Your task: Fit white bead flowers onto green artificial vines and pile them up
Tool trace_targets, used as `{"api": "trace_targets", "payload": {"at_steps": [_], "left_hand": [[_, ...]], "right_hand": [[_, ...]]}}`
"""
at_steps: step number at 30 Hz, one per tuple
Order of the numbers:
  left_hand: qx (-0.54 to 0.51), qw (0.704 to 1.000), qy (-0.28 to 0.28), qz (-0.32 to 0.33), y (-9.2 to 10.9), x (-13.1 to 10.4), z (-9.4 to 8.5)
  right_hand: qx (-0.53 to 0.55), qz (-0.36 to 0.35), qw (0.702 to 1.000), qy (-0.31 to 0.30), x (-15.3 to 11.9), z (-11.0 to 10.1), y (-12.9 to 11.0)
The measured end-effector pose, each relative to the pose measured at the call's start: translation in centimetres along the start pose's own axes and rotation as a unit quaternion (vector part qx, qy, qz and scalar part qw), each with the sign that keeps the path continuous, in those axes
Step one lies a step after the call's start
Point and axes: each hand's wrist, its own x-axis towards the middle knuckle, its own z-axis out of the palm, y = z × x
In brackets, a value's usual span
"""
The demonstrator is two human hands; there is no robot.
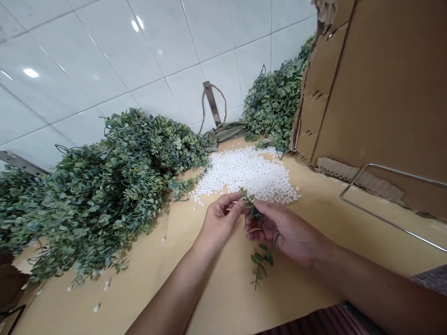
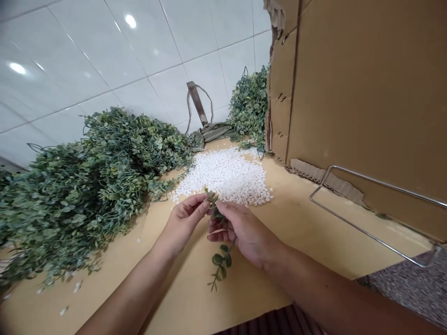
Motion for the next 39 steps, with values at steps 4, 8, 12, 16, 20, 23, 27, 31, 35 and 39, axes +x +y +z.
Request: {"api": "trace_targets", "payload": {"at_steps": [4, 8, 12, 16, 20, 23, 27, 31, 35, 39], "left_hand": [[-0.045, 0.999, -0.008, -0.018, -0.1, 0.1, -0.1], [-0.061, 0.998, -0.002, -0.03, -0.6, 0.6, -0.6], [-0.087, 0.995, 0.001, -0.045, -1.2, 1.0, -1.2], [-0.098, 0.993, 0.008, -0.06, -1.5, 1.1, -1.5], [-0.081, 0.995, 0.02, -0.062, -1.6, 1.1, -1.5], [-0.024, 0.998, 0.041, -0.036, -1.5, 1.0, -1.3], [0.009, 1.0, 0.023, -0.012, -1.4, 0.6, -0.6], [0.018, 1.0, 0.015, -0.012, -1.5, 0.5, -0.3], [0.035, 0.999, -0.013, -0.034, -1.3, 0.2, -0.7], [0.114, 0.975, -0.171, -0.089, -0.9, -0.8, -1.5]], "right_hand": [[-0.035, -0.011, 0.999, -0.005, 0.5, -0.3, 0.8], [-0.076, -0.032, 0.997, 0.001, 1.3, -0.6, 0.6], [-0.141, -0.036, 0.989, -0.025, 1.7, -0.7, 0.3], [-0.194, -0.024, 0.98, -0.037, 1.8, -1.1, 0.2], [-0.241, -0.055, 0.969, -0.03, 1.9, -1.8, 0.5], [-0.325, -0.119, 0.938, -0.03, 2.1, -2.1, 0.9], [-0.427, -0.206, 0.881, 0.004, 2.3, -1.8, 1.2], [-0.367, -0.224, 0.903, -0.014, 2.5, -1.5, 0.7], [-0.191, -0.185, 0.964, 0.023, 2.5, -1.7, -0.3], [-0.093, -0.112, 0.989, 0.024, 2.1, -1.8, -0.8]]}}
